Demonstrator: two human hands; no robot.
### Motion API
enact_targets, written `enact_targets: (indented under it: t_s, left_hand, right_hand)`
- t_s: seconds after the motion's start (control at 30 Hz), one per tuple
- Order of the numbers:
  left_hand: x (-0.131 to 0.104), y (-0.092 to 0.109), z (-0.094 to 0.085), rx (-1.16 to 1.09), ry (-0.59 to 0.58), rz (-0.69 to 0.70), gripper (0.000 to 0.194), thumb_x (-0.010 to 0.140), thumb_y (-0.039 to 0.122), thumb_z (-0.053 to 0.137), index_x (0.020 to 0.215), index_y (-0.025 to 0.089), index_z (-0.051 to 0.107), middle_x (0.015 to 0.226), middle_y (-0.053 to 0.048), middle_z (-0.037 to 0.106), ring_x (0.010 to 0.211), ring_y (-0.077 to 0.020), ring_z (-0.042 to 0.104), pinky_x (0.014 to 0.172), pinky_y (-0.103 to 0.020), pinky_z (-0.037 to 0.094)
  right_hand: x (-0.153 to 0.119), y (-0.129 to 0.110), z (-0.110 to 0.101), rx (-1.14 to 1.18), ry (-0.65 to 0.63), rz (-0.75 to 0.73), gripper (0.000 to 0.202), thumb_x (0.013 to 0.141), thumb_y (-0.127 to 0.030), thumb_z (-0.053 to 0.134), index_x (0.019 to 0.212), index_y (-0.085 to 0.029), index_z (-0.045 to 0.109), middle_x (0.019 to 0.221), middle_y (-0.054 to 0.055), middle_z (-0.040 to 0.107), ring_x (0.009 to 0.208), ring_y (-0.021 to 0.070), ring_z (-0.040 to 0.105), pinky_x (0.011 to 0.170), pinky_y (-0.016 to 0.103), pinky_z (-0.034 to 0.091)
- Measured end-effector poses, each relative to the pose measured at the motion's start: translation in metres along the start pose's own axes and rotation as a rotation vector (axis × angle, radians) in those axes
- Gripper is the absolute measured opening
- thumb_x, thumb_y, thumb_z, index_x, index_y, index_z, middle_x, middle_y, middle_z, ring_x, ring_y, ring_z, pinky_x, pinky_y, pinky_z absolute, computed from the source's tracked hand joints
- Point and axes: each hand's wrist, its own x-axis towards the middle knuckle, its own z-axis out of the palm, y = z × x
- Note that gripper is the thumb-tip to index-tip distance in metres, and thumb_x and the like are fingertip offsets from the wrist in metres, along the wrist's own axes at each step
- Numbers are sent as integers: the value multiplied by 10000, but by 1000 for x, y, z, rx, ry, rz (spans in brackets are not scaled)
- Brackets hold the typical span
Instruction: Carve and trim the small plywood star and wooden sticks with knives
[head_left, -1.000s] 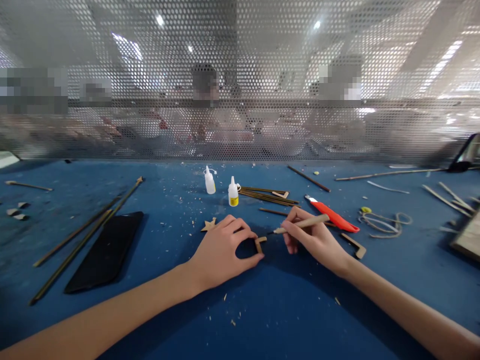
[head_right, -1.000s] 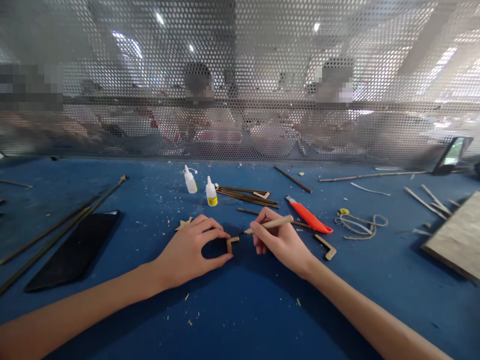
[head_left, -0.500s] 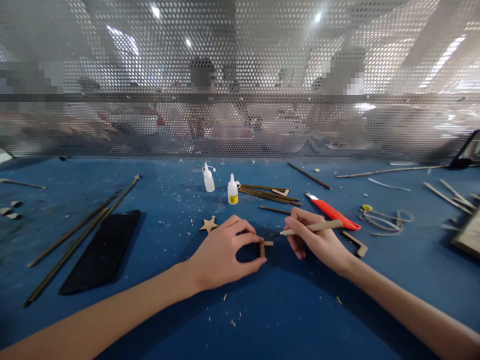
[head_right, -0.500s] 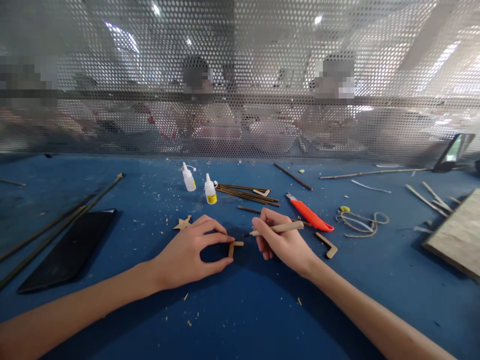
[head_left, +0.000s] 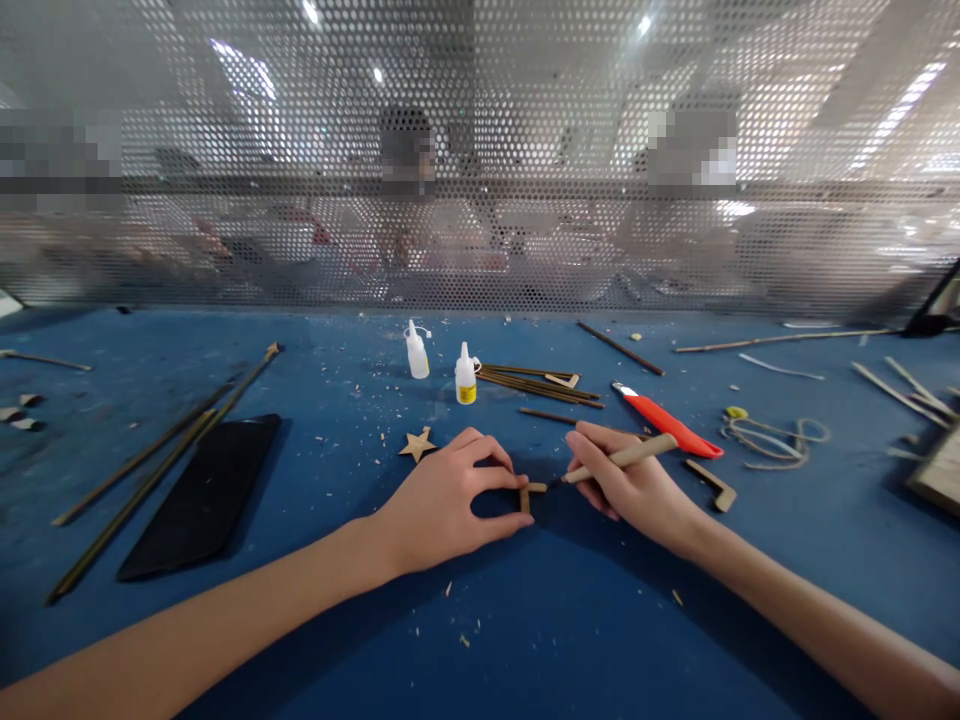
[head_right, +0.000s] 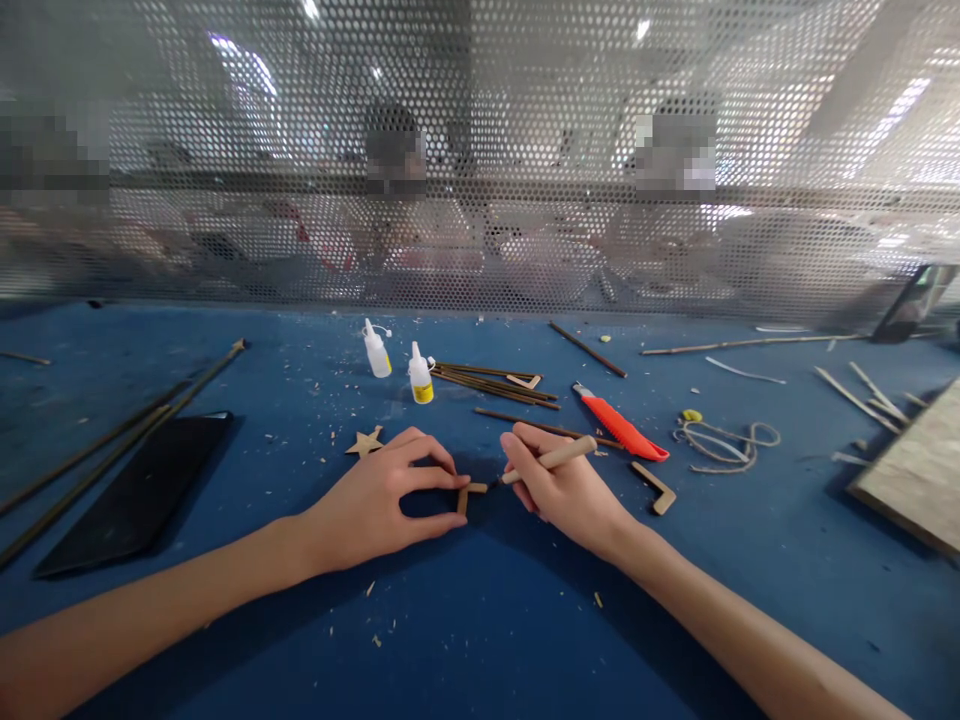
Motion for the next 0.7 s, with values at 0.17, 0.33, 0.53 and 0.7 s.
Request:
enact_targets:
  t_s: [0.17, 0.33, 0.53, 0.7]
  left_hand:
    - [0, 0, 0, -24, -10, 13, 259, 892, 397, 729, 1102, 247, 753, 1075, -50, 659, 1059, -219, 568, 936, -387, 526]
    - [1, -2, 2, -19, 4, 38, 235, 905, 400, 713, 1073, 245, 766, 1014, -55, 659, 1026, -223, 581, 895, -381, 537]
    - [1, -5, 5, -28, 11, 35, 268, 903, 413, 712, 1092, 230, 759, 976, -59, 648, 995, -226, 583, 858, -382, 544]
    - [1, -5, 5, -40, 14, 25, 287, 892, 401, 728, 1112, 219, 752, 981, -57, 656, 995, -224, 582, 867, -385, 541]
  right_hand:
    - [2, 3, 1, -25, -19, 10, 444, 1016, -549, 396, 722, -225, 472, 485, -56, 492, 382, 93, 425, 407, 231, 377]
    - [11, -6, -1, -89, -89, 17, 423, 1026, -530, 378, 736, -233, 460, 473, -65, 468, 404, 99, 420, 435, 239, 364]
    - [14, -9, -3, -147, -135, -19, 411, 1036, -492, 369, 724, -232, 434, 546, -54, 461, 503, 113, 452, 519, 258, 389]
    - [11, -13, -2, -234, -134, -61, 393, 1037, -462, 353, 725, -232, 415, 619, -31, 461, 564, 127, 441, 555, 289, 369]
